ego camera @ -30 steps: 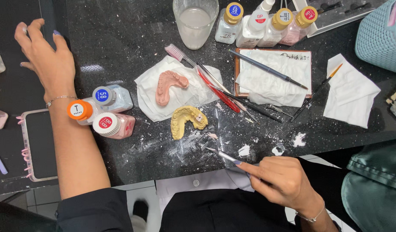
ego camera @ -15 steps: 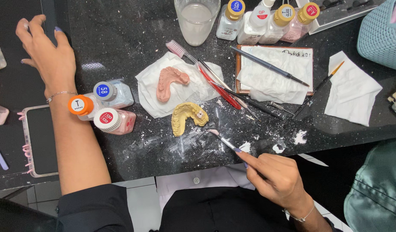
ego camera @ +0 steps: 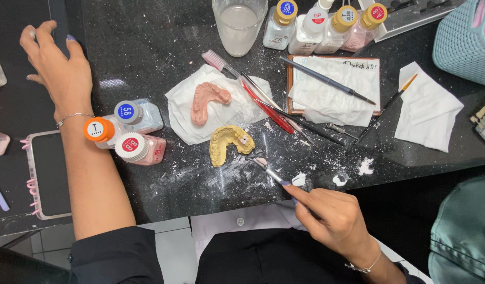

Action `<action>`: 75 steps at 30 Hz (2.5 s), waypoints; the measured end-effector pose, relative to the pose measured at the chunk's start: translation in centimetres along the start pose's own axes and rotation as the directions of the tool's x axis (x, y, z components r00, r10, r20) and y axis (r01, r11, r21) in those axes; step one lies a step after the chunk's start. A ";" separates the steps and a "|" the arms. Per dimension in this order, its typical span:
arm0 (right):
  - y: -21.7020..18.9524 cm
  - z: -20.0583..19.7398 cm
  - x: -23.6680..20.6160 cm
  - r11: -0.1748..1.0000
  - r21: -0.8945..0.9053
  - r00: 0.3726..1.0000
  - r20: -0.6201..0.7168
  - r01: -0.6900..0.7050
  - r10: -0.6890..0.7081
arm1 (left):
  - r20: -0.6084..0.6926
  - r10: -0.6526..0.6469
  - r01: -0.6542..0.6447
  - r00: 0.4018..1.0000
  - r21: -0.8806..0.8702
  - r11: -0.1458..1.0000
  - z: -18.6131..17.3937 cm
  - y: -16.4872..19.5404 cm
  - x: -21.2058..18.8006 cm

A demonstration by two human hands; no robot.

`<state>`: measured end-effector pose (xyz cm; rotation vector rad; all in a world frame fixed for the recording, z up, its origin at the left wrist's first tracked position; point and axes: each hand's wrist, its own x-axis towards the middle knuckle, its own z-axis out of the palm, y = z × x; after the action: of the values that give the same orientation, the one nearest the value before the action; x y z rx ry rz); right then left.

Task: The person holds a yellow dental cast with a partial denture framework and uses a fine brush to apply and shape white ceramic material on the teeth, dipping the brush in a cup of liquid. They then use a carving blade to trim the applied material, set the cast down, and wipe the work surface with a brush and tissue.

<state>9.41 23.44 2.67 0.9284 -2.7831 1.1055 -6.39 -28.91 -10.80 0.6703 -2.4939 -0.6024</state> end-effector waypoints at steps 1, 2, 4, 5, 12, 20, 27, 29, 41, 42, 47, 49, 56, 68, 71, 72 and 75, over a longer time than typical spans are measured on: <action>0.0 -0.1 0.0 1.000 -0.001 0.999 -0.019 -0.027 0.027 | -0.010 0.018 -0.018 1.000 0.007 1.000 0.1 0.0 0.1; 0.0 -0.2 -0.1 0.999 0.001 0.998 -0.033 -0.054 0.054 | -0.018 0.033 -0.033 0.999 0.017 0.999 0.1 0.0 0.1; 0.0 -0.4 -0.2 0.995 0.011 0.992 -0.070 -0.103 0.103 | -0.009 0.032 -0.032 0.999 0.017 0.999 0.1 -0.2 -0.1; -0.1 -0.4 -0.3 0.992 0.014 0.988 -0.091 -0.123 0.124 | -0.001 0.019 -0.019 1.000 0.003 1.000 0.1 -0.2 -0.1; -0.7 1.2 -0.9 0.993 -0.022 0.989 -0.100 -0.112 0.109 | 0.001 0.013 -0.013 1.000 -0.005 1.000 0.0 0.1 0.0; -0.9 1.5 -1.5 0.995 -0.089 0.988 -0.145 0.044 -0.057 | -0.008 0.009 -0.009 1.000 0.000 1.000 -0.3 0.5 -0.1; -0.2 2.3 -2.2 0.999 -0.048 0.985 -0.172 0.014 -0.022 | -0.005 0.018 -0.018 1.000 0.000 1.000 -0.6 1.0 -0.2; 0.4 2.4 -2.5 0.999 -0.048 0.992 -0.126 0.009 -0.015 | 0.007 -0.013 0.013 1.000 -0.021 1.000 -0.6 0.9 -0.2; 6.5 -0.4 1.1 0.974 -0.217 0.916 -0.375 0.059 -0.139 | -0.010 0.002 -0.002 1.000 -0.005 1.000 -0.8 1.3 -0.3; 6.6 -0.3 1.3 0.975 -0.216 0.917 -0.377 0.052 -0.132 | -0.014 0.006 -0.006 1.000 -0.005 1.000 -0.7 1.2 -0.2; 6.0 -0.1 1.7 0.972 -0.232 0.915 -0.399 -0.040 -0.058 | -0.120 0.238 -0.222 0.964 0.128 0.967 -1.7 0.6 -0.5; 5.8 -0.1 1.8 0.965 -0.253 0.917 -0.398 -0.068 -0.040 | -0.108 0.212 -0.204 0.971 0.086 0.975 -3.2 0.0 -0.7; 5.4 -0.2 2.7 0.953 -0.288 0.925 -0.380 -0.097 -0.020 | -0.078 0.134 -0.125 0.988 0.107 0.986 -5.5 -0.6 -1.7; 5.0 -0.4 2.7 0.970 -0.204 0.892 -0.452 -0.131 0.025 | -0.062 0.034 -0.014 0.998 0.289 0.957 -14.5 -1.6 -22.5; 4.9 -0.4 2.6 0.973 -0.190 0.880 -0.475 -0.128 0.023 | 0.042 0.097 -0.102 0.994 0.630 0.770 -13.3 -4.8 -25.1; 4.9 -0.4 2.5 0.974 -0.193 0.879 -0.477 -0.123 0.016 | 0.035 0.085 -0.088 0.996 0.635 0.768 -13.0 -5.9 -25.4; 5.1 -0.5 2.3 0.975 -0.195 0.881 -0.473 -0.105 0.000 | 0.003 0.019 -0.017 1.000 0.624 0.781 -12.5 -8.4 -26.1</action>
<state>4.71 25.44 0.38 0.4799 -2.4654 0.8637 23.21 -24.56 -14.13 0.8710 -2.6863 0.2769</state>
